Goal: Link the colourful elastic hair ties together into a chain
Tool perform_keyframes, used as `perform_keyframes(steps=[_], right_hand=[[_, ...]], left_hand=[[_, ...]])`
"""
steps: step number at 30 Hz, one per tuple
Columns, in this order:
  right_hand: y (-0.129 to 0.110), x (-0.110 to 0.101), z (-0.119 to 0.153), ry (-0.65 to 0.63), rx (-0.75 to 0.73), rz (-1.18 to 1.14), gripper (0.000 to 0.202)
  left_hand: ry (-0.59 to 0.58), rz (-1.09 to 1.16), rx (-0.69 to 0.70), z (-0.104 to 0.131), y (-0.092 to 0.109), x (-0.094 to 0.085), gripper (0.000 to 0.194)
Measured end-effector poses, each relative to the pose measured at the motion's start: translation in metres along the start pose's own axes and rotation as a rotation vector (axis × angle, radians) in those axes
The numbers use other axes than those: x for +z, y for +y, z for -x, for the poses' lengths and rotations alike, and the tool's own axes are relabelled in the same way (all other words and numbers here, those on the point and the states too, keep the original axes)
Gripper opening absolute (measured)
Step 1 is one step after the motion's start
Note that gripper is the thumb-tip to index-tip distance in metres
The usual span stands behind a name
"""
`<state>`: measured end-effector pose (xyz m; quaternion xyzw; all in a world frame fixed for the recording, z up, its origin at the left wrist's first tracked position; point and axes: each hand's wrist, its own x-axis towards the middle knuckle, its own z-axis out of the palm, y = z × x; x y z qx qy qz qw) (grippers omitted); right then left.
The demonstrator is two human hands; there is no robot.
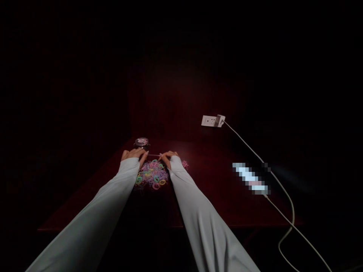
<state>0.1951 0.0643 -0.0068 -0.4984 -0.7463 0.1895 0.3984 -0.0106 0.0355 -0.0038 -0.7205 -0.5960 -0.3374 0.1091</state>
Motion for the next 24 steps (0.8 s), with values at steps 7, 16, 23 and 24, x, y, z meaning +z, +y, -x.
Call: perform_keyframes(steps=[7,16,23,24], right_hand=[[0.007,-0.009,0.001,0.069,0.017,0.040,0.029],[0.057,-0.089,0.029,0.427,0.151,0.228,0.030],[0.073,-0.094,0.041,0.214,0.159,0.368,0.025],[0.072,-0.091,0.041,0.182,0.146,0.374,0.023]], left_hand=[[0.020,0.040,0.058,0.000,-0.012,0.009,0.031],[0.061,0.022,0.041,0.005,-0.007,0.002,0.031],[0.012,0.089,-0.027,-0.003,-0.028,0.023,0.029],[0.007,0.097,-0.029,-0.004,-0.029,0.024,0.029]])
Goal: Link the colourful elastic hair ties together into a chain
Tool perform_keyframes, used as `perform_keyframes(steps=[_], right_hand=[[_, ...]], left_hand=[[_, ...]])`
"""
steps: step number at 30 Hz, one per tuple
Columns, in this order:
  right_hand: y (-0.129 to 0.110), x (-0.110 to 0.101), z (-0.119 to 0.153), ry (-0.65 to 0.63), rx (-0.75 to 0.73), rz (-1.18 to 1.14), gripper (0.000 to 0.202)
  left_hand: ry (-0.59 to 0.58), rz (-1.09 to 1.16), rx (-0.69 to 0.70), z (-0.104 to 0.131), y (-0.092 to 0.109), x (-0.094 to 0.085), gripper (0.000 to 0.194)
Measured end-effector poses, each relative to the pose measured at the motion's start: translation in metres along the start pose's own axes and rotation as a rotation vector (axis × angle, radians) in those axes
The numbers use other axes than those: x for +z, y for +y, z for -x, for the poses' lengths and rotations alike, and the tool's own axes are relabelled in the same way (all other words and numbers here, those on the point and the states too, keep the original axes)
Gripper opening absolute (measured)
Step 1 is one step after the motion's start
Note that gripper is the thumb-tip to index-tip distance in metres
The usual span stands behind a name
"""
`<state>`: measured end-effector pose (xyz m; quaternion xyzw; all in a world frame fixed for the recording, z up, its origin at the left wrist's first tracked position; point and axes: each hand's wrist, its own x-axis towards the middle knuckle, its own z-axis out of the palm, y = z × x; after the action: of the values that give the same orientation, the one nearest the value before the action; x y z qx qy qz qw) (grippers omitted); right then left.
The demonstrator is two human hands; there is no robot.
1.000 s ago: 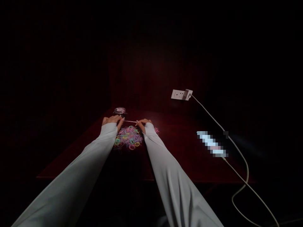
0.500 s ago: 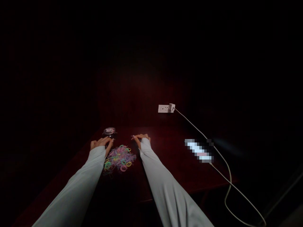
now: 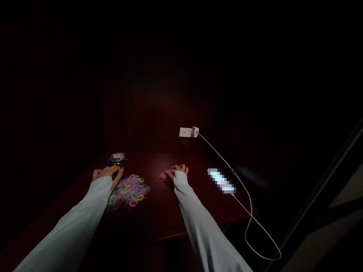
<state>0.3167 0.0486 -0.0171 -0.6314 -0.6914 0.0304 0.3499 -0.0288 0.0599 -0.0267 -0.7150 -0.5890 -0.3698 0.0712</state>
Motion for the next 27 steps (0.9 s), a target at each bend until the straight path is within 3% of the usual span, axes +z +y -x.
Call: perform_keyframes(steps=[3,8,12,15,19,22,24,27], right_hand=[[-0.004,0.008,0.003,0.032,0.005,-0.006,0.021],[0.002,0.011,0.012,0.320,0.256,-0.065,0.033],[0.004,0.006,0.028,0.396,0.290,-0.032,0.039],[-0.017,0.016,0.047,0.326,0.165,0.065,0.049],[-0.071,0.054,0.076,0.118,-0.125,0.145,0.072],[-0.112,0.073,0.093,-0.021,-0.038,0.171,0.082],[-0.131,0.070,0.101,-0.107,0.003,0.151,0.080],[-0.144,0.051,0.107,-0.224,-0.052,0.105,0.073]], left_hand=[[0.002,-0.008,0.010,0.002,0.006,-0.003,0.029],[0.057,0.003,-0.047,0.014,0.025,-0.011,0.029],[-0.061,0.021,-0.124,0.025,0.029,-0.011,0.036],[-0.213,-0.026,-0.218,0.040,0.033,-0.011,0.051],[-0.311,-0.144,-0.233,0.074,0.047,-0.008,0.079],[-0.268,-0.240,-0.205,0.094,0.055,-0.005,0.098],[-0.250,-0.253,-0.195,0.099,0.056,-0.006,0.099],[-0.250,-0.211,-0.149,0.098,0.055,-0.008,0.090]])
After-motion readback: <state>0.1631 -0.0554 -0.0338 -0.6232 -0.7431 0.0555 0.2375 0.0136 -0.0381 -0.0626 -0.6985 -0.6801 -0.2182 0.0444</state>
